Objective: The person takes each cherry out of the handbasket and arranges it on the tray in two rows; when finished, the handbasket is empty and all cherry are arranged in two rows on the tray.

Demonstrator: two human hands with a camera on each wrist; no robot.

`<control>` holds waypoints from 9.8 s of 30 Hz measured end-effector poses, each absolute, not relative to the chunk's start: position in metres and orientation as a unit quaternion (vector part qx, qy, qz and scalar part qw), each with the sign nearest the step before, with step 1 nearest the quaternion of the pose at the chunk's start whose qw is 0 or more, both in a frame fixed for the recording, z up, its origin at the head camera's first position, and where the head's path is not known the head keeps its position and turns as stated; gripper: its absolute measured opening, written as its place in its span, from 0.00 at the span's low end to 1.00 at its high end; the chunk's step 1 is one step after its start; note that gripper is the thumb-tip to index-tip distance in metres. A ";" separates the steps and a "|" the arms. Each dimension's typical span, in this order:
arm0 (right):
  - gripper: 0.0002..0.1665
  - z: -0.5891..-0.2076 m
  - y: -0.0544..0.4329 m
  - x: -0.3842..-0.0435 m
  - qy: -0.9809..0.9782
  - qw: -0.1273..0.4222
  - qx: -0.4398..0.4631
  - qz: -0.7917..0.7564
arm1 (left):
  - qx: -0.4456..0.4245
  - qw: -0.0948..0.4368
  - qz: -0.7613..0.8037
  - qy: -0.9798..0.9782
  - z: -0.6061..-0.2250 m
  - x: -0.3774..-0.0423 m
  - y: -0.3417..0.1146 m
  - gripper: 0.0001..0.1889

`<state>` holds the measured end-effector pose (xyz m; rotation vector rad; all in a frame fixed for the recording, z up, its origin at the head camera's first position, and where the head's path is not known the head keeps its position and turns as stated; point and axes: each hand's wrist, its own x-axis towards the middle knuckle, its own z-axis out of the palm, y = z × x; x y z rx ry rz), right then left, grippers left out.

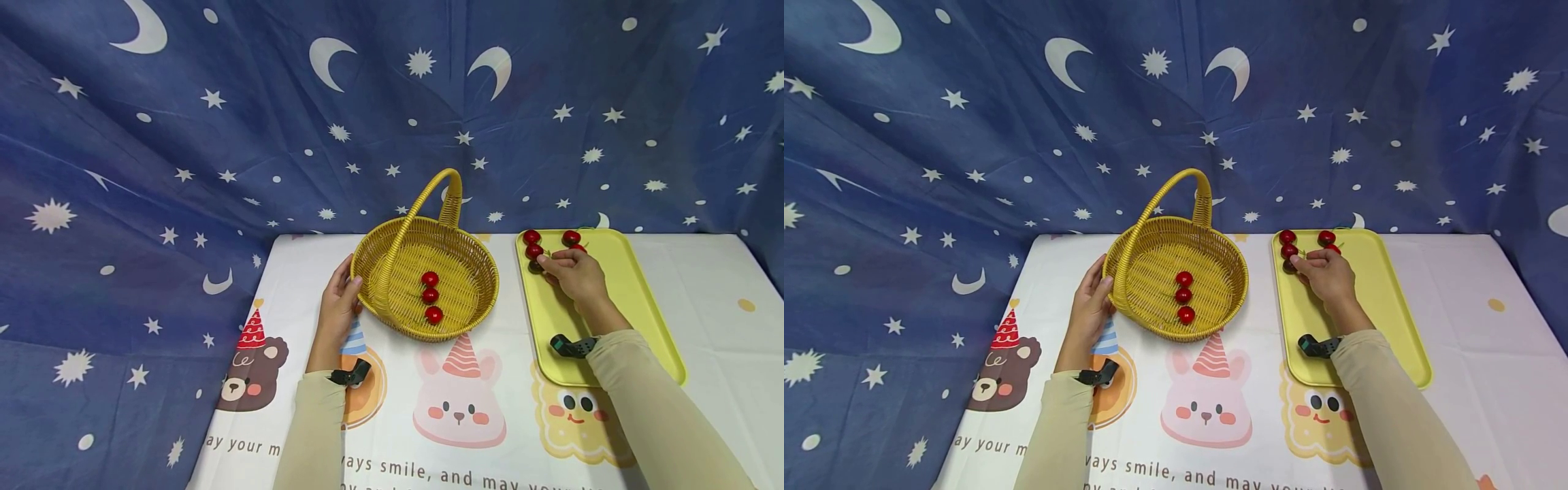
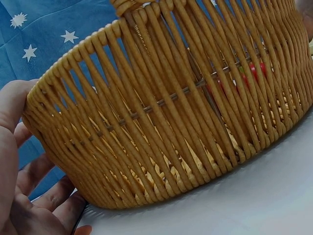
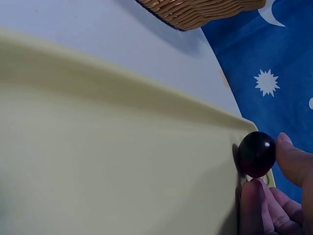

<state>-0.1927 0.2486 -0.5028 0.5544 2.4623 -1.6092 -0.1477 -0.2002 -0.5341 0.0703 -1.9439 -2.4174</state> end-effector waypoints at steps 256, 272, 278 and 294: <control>0.07 -0.445 0.290 -0.178 0.675 0.131 0.007 -0.726 | 0.032 0.010 -0.772 -0.635 -0.533 -0.147 -0.201 0.29; 0.15 -0.471 0.317 -0.169 0.729 0.116 0.080 -0.670 | 0.030 0.011 -0.772 -0.634 -0.531 -0.146 -0.201 0.30; 0.22 -0.481 0.324 -0.168 0.724 0.127 0.110 -0.669 | 0.037 0.008 -0.773 -0.634 -0.532 -0.147 -0.202 0.29; 0.34 -0.492 0.329 -0.176 0.819 0.136 0.189 -0.525 | 0.029 0.008 -0.774 -0.632 -0.531 -0.146 -0.201 0.29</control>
